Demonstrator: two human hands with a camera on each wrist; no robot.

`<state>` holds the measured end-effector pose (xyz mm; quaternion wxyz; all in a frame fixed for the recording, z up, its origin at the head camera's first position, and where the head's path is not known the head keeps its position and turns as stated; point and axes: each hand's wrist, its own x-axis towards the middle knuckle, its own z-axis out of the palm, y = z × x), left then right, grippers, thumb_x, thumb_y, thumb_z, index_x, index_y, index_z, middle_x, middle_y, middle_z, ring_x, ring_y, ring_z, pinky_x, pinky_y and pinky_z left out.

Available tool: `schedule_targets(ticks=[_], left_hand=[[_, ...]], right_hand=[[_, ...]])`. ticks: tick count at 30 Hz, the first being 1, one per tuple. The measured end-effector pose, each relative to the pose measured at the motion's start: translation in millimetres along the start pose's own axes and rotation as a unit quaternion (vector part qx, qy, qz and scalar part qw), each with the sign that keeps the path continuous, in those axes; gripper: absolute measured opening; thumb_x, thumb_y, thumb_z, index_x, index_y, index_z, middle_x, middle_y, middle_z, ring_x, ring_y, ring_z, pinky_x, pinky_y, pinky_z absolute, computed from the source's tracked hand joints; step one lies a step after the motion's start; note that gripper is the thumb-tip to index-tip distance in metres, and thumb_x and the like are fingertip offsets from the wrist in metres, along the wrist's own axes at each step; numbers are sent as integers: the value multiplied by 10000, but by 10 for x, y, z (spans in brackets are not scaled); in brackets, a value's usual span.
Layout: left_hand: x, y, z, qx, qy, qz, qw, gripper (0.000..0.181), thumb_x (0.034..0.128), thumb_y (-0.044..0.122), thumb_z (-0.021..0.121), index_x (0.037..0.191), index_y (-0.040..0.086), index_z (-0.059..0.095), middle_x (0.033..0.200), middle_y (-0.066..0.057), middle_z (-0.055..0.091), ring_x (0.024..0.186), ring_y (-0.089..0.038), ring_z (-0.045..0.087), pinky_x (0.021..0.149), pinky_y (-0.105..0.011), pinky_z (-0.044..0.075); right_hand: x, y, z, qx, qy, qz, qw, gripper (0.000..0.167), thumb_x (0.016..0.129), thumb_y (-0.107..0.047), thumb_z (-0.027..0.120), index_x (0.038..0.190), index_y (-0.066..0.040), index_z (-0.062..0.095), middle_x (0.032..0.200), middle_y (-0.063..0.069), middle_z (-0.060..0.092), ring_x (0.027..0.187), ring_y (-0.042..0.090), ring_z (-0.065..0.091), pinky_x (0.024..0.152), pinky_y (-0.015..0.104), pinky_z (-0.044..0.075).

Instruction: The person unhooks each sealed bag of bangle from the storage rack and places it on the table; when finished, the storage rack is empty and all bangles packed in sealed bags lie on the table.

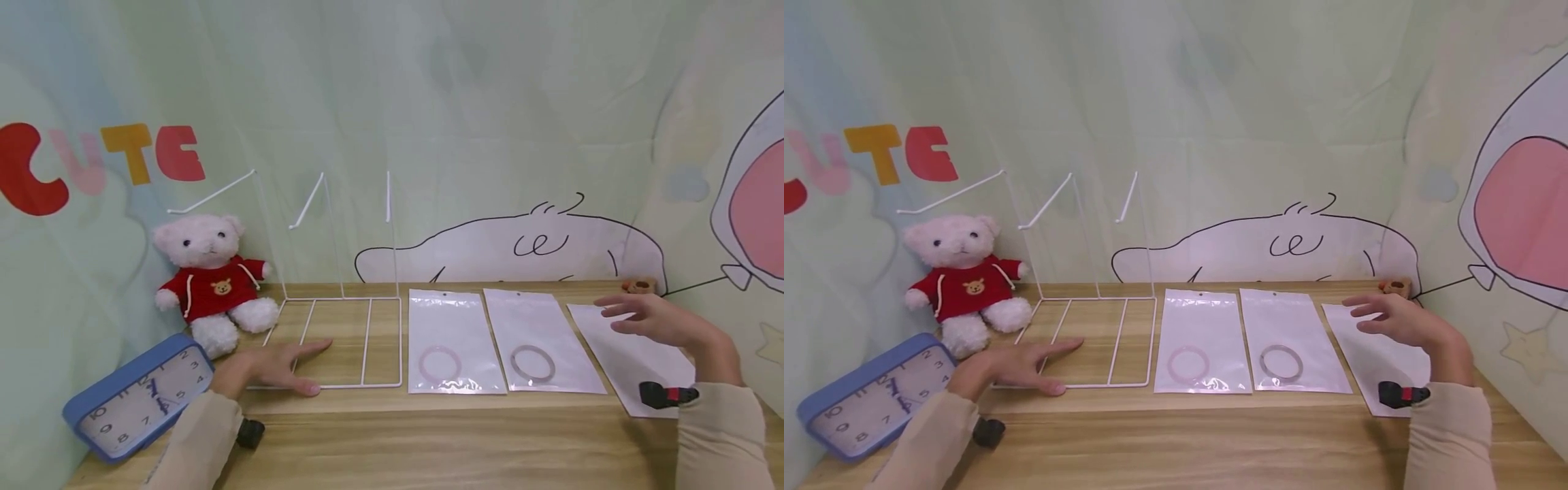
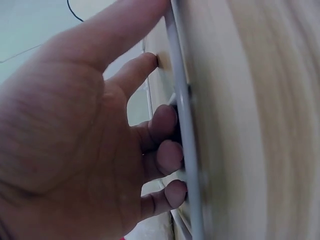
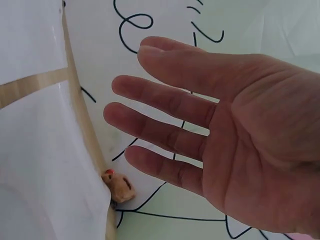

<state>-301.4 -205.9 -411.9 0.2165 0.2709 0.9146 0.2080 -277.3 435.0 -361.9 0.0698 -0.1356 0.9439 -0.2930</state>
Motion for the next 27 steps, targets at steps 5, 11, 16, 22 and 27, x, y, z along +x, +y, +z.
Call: schedule_targets(ticks=[5,11,16,22,27], left_hand=[[9,-29,7,-100,-66,150,9998,882,862,467,756,1555,94,358,1554,-232,364,1405,-476,326,1093,-671,284],[-22,-58,50,-307,-22,89,9995,713,917,423,713,1517,143,450,1499,-221,434,1361,-424,391,1074,-647,322],[-49,-9,-23,-330,134,-51,9994,582,930,406,705,1430,148,559,1223,-127,607,1047,-259,561,905,-499,462],[74,107,-103,-112,496,449,9977,516,966,350,672,1398,93,558,993,-36,620,846,-161,541,721,-344,477],[198,211,-111,27,943,1010,9904,503,980,311,656,1401,58,546,838,14,589,730,-123,536,629,-286,471]], right_hand=[[-19,-113,9,-9,90,-331,9994,483,995,-179,632,1420,13,505,1310,251,605,1147,313,620,869,434,530],[-20,-185,52,-234,421,-1019,9936,424,969,-115,659,1365,4,567,1258,86,666,1037,-22,608,790,264,531],[23,-266,80,-36,475,-1204,9916,415,973,-106,654,1366,-1,569,1252,32,664,1019,-2,635,801,236,527],[94,-451,144,190,457,-1146,9922,398,990,-125,637,1370,-31,565,1271,165,656,1045,47,644,827,228,521],[197,-633,229,306,359,-1155,9922,387,999,-173,634,1367,-67,577,1272,141,661,1082,193,659,846,259,526]])
